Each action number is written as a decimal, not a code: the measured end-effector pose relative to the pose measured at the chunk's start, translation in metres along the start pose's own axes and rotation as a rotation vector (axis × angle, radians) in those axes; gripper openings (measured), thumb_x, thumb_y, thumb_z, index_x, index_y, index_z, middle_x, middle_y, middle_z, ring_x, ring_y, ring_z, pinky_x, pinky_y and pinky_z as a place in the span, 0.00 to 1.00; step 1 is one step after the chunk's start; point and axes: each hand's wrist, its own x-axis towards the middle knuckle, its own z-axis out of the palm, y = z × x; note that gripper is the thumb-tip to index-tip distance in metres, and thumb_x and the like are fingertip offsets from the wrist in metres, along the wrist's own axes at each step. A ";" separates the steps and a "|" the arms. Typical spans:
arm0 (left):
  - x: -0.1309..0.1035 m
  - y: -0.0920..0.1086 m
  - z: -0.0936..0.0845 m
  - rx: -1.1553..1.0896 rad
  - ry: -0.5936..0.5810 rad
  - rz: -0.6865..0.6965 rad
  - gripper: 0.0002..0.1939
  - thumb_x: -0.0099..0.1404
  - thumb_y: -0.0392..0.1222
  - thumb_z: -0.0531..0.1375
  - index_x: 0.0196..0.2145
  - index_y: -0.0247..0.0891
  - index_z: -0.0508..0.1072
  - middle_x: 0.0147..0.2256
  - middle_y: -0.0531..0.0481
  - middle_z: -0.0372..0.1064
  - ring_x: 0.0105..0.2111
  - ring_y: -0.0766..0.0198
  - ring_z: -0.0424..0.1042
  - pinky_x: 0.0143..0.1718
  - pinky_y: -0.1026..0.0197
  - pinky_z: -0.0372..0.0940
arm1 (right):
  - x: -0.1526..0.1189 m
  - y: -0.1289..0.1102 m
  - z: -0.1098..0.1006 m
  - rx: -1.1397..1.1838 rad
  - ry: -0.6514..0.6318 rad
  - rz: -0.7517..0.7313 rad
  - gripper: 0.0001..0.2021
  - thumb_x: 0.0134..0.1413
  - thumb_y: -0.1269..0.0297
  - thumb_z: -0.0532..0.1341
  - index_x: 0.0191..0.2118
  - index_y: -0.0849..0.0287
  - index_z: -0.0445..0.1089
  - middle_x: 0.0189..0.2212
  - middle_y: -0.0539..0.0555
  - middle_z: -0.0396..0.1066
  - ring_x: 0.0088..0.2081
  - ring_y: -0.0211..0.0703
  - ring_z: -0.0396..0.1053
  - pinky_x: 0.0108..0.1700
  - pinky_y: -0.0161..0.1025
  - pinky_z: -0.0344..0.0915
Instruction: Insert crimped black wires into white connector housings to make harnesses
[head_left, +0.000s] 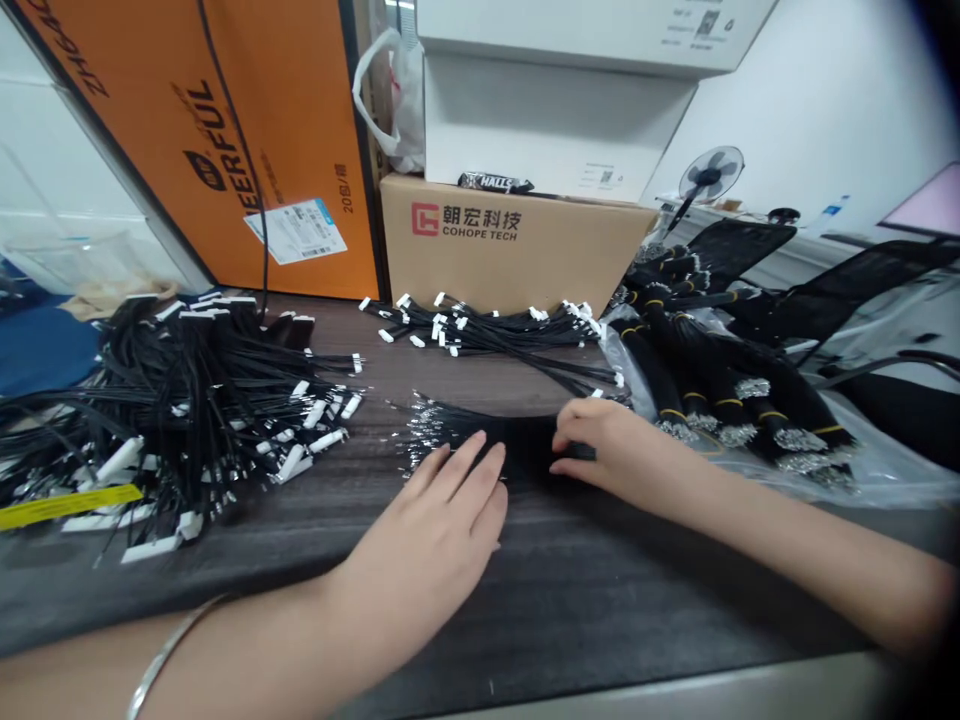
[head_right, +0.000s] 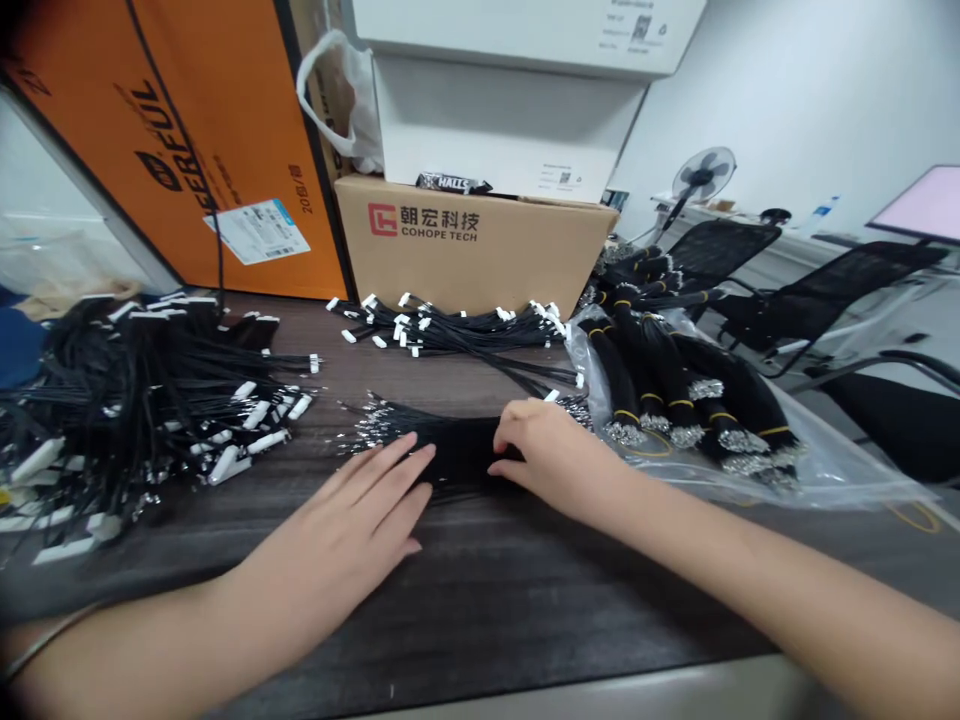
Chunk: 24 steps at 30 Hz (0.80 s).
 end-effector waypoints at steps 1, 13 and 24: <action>0.002 -0.002 0.008 -0.019 -0.021 0.012 0.20 0.80 0.38 0.60 0.64 0.27 0.78 0.70 0.27 0.71 0.72 0.34 0.68 0.68 0.35 0.71 | 0.010 0.012 0.002 -0.013 0.000 0.026 0.13 0.73 0.54 0.67 0.50 0.59 0.77 0.48 0.55 0.79 0.46 0.45 0.78 0.50 0.49 0.79; 0.006 -0.016 0.018 -0.197 -0.136 -0.144 0.34 0.81 0.54 0.59 0.69 0.18 0.72 0.74 0.20 0.60 0.76 0.24 0.55 0.71 0.21 0.62 | 0.135 0.087 0.029 -0.074 0.113 0.182 0.19 0.73 0.54 0.67 0.62 0.57 0.74 0.60 0.60 0.75 0.55 0.52 0.77 0.57 0.55 0.77; -0.003 -0.016 0.015 -0.834 0.071 -0.260 0.27 0.82 0.52 0.55 0.68 0.31 0.72 0.73 0.27 0.67 0.78 0.37 0.57 0.76 0.30 0.57 | 0.114 0.075 -0.002 0.014 0.313 0.237 0.17 0.74 0.54 0.66 0.59 0.58 0.75 0.55 0.58 0.77 0.49 0.47 0.78 0.51 0.50 0.79</action>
